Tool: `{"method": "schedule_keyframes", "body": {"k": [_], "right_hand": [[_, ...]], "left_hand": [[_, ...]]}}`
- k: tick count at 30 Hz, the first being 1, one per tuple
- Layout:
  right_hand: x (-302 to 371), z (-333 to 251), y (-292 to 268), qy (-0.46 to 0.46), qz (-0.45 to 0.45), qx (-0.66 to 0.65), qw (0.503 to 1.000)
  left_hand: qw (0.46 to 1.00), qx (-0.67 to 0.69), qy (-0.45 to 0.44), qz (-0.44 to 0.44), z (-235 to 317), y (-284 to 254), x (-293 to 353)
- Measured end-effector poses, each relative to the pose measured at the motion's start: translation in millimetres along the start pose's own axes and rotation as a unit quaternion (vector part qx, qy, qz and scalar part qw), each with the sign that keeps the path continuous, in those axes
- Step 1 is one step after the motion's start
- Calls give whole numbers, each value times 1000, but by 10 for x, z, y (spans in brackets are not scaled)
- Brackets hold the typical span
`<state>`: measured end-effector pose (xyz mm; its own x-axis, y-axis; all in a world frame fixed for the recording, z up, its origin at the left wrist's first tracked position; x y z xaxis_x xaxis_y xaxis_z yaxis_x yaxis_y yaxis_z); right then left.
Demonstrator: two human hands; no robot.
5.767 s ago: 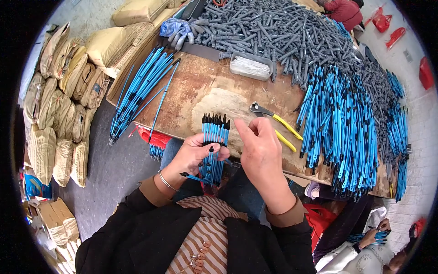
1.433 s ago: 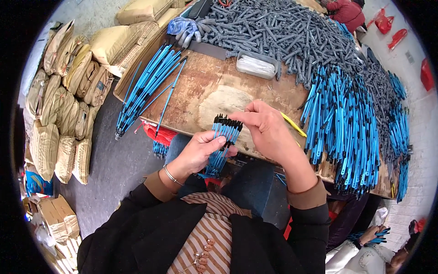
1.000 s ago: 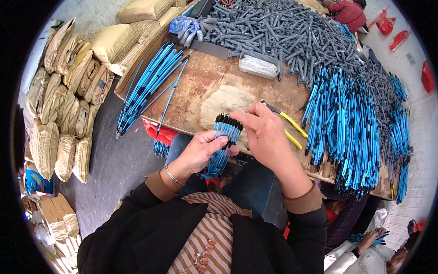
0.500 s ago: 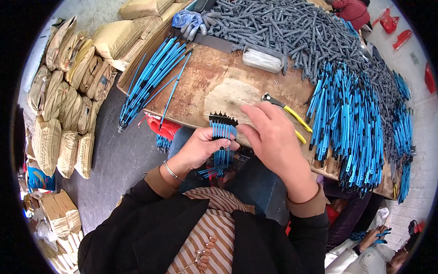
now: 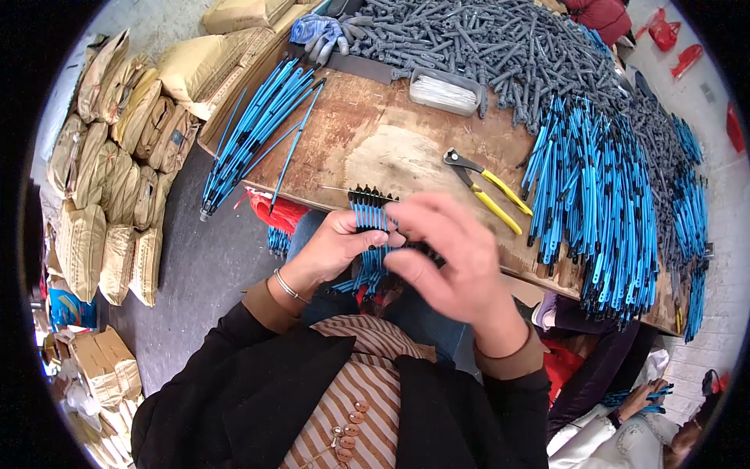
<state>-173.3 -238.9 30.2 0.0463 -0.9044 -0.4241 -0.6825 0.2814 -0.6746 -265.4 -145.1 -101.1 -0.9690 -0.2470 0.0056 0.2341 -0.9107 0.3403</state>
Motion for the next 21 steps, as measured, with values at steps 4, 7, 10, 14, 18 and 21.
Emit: {"method": "schedule_keyframes", "body": {"k": [4,7,10,14,18,21], "right_hand": [[84,-112,516,-86,-99,-114,985],[271,-193,780,-51,-252,-261,930],[286,-253,679,-100,-318,-253,908],[41,38,-37,-113,-361,-252,891],[-545,913,-498,134,-141,-73,978],[-1008,1774,-534,259,-91,294,916]], "left_hand": [[999,-15,23,-29,53,-9,-12],[996,-57,51,-40,70,-37,21],[983,-143,101,-50,131,-41,92],[982,-148,100,-65,152,-41,122],[959,-229,124,-113,187,-24,148],[942,-265,124,-164,256,81,80]]}}
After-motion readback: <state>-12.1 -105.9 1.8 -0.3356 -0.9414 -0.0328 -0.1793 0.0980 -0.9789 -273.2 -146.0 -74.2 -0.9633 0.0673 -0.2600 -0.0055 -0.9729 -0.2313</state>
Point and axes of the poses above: each hand's wrist, its own x-axis away from the middle knuckle, its own y-axis out of the palm, z = x × y, the point moved 6 cm from there along -x, towards the middle knuckle, and after that the axes turned 12 degrees about -z, right-handed, at the moved point
